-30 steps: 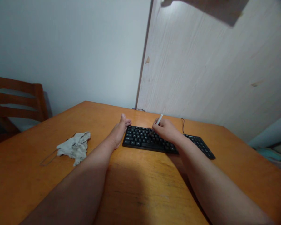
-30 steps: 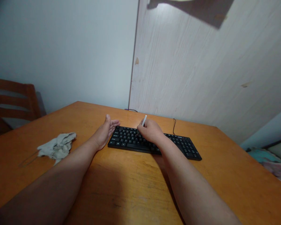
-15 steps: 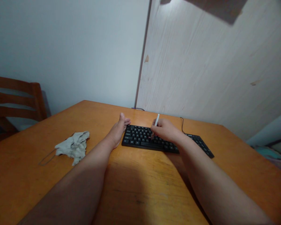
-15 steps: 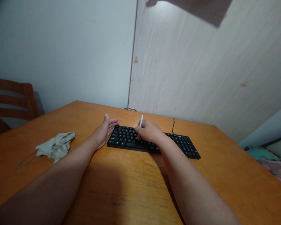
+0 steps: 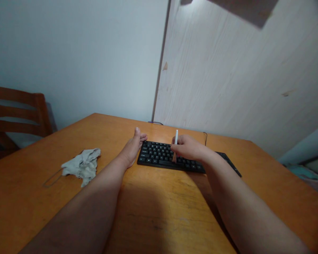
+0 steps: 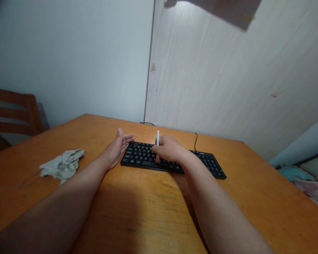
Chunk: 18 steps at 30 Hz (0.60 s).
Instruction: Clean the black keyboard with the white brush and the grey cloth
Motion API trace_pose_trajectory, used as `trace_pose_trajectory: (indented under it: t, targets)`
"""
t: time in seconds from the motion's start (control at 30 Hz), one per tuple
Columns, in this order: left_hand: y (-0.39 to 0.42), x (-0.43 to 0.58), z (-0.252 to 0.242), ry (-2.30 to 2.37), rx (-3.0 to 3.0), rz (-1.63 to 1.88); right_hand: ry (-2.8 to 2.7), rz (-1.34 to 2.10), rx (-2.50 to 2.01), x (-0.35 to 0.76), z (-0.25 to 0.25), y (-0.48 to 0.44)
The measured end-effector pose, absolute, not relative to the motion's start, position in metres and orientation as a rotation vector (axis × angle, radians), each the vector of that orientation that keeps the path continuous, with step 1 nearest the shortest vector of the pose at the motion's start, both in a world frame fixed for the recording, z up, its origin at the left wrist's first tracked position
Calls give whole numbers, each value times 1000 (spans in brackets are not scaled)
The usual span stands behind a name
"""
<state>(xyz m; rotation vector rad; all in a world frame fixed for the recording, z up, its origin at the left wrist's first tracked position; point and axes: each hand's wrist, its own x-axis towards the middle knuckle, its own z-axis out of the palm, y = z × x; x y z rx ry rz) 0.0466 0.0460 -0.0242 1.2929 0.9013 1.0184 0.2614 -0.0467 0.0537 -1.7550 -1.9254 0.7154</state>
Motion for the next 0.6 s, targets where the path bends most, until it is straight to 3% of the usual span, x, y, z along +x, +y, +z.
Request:
trace_pose_trajectory:
  t: [0.33,0.6]
  targets:
    - [46,46,-25,874,1285,1009,-1604,636,-1411,262,29,-26]
    - [47,46,-28,868,1280,1019,-1547,448,-1413,263,2,-14]
